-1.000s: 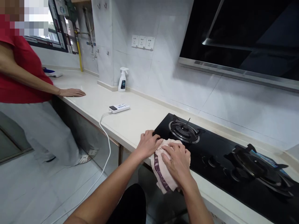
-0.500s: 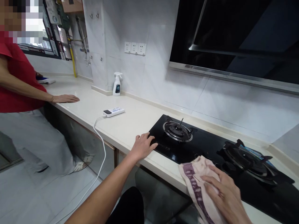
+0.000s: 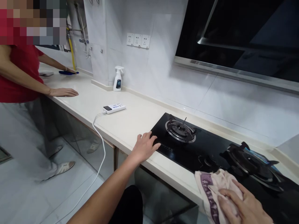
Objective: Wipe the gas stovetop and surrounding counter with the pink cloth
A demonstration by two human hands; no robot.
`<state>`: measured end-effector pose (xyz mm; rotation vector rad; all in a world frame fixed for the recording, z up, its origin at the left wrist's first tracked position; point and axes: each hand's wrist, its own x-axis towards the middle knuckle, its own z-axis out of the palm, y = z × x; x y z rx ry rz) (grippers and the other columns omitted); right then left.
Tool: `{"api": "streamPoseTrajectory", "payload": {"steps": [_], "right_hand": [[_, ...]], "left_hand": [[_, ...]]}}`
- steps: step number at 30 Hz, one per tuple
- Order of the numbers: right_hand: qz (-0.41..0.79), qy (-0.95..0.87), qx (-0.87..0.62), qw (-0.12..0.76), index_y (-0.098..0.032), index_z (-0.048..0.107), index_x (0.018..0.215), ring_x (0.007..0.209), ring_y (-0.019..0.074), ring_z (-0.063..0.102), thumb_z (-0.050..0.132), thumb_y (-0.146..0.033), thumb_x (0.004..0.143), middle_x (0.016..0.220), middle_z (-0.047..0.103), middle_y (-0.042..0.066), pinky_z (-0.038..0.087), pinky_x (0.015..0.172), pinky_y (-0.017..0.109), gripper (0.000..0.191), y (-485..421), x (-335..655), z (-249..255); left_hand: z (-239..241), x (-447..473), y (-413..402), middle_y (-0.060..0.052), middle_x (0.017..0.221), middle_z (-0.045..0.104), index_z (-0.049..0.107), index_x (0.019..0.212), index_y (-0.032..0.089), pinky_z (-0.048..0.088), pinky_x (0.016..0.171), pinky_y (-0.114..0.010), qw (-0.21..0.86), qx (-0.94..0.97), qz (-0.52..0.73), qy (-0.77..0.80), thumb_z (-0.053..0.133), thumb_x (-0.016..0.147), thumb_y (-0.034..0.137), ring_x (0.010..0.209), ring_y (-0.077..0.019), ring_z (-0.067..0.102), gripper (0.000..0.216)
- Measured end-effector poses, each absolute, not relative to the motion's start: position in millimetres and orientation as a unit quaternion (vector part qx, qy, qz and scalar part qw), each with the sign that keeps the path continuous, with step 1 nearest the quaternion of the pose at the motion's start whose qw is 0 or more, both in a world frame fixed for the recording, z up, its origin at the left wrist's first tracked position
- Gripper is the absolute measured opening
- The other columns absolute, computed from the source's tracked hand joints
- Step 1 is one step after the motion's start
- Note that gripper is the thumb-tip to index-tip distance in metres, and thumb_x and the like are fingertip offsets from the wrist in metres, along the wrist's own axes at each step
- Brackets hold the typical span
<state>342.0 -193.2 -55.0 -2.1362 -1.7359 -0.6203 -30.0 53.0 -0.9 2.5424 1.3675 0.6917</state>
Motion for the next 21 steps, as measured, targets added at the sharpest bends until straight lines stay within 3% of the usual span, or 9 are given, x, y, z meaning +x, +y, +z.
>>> {"api": "streamPoseTrajectory", "payload": {"steps": [8,13,18,21], "right_hand": [[-0.27,-0.667,-0.676,0.157,-0.038,0.078,0.101,0.113,0.0369,0.059,0.058,-0.044,0.09,0.14,0.056,0.01,0.048,0.085,0.055,0.023,-134.9,234.7,-33.4],[-0.223,-0.706,-0.644,0.194,-0.032,0.075,0.101,0.118,0.0351,0.054,0.057,-0.029,0.089,0.139,0.057,0.01,0.042,0.097,0.057,0.022,-93.7,168.3,-12.6],[-0.178,-0.739,-0.616,0.209,-0.026,0.072,0.095,0.12,0.0344,0.05,0.061,-0.027,0.09,0.139,0.058,0.011,0.038,0.103,0.055,0.012,-52.4,129.8,0.0],[-0.166,-0.751,-0.605,0.207,-0.024,0.071,0.103,0.12,0.0333,0.05,0.06,-0.024,0.092,0.136,0.059,0.013,0.038,0.103,0.053,0.016,-29.2,117.0,5.3]], "left_hand": [[-4.0,-30.0,53.6,-0.017,0.147,0.054,0.062,0.134,0.023,0.036,0.112,-0.059,0.062,0.859,0.252,0.442,0.033,0.107,0.054,0.141,-0.0344,0.046,0.05],[-4.1,-30.3,51.4,-0.016,0.145,0.055,0.064,0.129,0.024,0.038,0.109,-0.057,0.047,0.857,0.267,0.439,0.032,0.107,0.054,0.134,-0.0336,0.051,0.049],[-4.5,-32.5,50.8,-0.015,0.144,0.056,0.065,0.129,0.026,0.037,0.109,-0.056,0.054,0.861,0.271,0.427,0.028,0.106,0.056,0.133,-0.0337,0.05,0.053],[-6.2,-33.7,53.1,-0.013,0.142,0.058,0.064,0.13,0.027,0.035,0.111,-0.055,0.07,0.859,0.277,0.424,0.026,0.107,0.053,0.134,-0.0324,0.048,0.052]]}}
